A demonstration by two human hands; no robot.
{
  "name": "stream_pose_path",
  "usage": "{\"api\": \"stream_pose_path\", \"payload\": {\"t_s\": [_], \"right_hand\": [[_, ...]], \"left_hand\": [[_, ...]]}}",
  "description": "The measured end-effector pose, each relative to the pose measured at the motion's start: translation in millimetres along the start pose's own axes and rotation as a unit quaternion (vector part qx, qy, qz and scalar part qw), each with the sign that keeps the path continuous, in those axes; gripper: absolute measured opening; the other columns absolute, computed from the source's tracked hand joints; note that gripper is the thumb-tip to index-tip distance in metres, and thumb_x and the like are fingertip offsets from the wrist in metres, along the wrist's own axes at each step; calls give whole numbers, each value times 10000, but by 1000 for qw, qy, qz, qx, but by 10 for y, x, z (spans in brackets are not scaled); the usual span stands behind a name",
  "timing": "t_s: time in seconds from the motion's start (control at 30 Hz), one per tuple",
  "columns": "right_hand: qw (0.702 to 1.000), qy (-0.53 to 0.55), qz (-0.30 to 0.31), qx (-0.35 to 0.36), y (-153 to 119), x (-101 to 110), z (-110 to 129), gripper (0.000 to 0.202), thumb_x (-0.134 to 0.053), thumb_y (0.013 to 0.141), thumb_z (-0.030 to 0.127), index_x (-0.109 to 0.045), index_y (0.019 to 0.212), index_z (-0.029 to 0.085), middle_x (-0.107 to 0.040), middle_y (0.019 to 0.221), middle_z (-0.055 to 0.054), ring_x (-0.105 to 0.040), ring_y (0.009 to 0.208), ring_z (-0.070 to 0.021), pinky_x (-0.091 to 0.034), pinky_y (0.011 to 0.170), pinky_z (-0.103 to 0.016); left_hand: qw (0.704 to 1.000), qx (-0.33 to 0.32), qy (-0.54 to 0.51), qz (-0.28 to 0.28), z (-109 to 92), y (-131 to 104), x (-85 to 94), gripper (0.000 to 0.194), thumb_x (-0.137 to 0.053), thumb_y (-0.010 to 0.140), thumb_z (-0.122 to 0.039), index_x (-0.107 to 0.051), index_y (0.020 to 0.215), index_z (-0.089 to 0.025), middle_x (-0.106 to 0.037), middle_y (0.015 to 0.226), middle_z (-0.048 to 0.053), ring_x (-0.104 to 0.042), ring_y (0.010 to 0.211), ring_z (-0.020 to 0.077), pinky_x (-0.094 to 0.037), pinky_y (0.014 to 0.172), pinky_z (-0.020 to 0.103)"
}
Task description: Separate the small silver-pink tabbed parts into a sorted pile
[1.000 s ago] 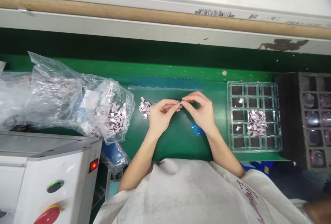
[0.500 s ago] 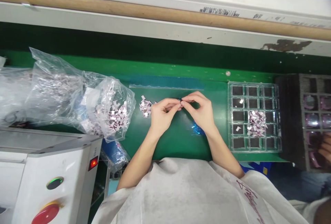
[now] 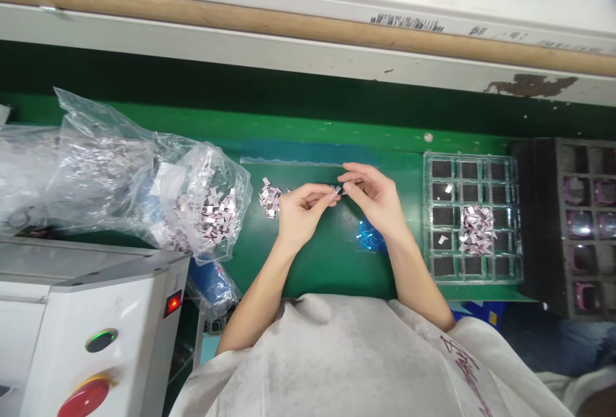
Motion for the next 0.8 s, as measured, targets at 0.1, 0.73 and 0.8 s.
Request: {"api": "stream_pose_path", "payload": {"t_s": [0.1, 0.73, 0.8], "right_hand": [[999, -18, 29, 12, 8, -55, 19, 336, -830, 927, 363, -779, 1248, 278, -813, 1065, -31, -748, 929, -199, -606, 812, -361], [937, -331, 87, 70, 127, -262, 45, 295, -745, 872, 36, -730, 1069, 254, -744, 937, -23, -666, 912, -237, -548, 846, -398], [939, -330, 66, 75, 160, -210, 87, 234, -771, 890, 91, -742, 1055, 254, -732, 978, -36, -669, 926, -239, -564, 859, -412]], "left_hand": [[1000, 11, 12, -3, 19, -4, -3, 234, -923, 861, -398, -834, 944, -198, -861, 905, 62, -850, 822, 226, -734, 830, 371], [780, -21, 613, -129, -499, 116, 897, 210, -633, 995, -333, -792, 1035, -202, -765, 1065, 165, -728, 882, 367, -526, 826, 476], [779, -20, 615, -122, -495, 120, 884, 236, -576, 1011, -301, -789, 1031, -203, -755, 1069, 172, -718, 882, 368, -513, 822, 477]]}}
Point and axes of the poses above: each hand's wrist, its own y-axis towards the middle knuckle, its own x-axis out of the back of the hand, z = x × y, the point moved 6 cm from there along y, towards the middle knuckle
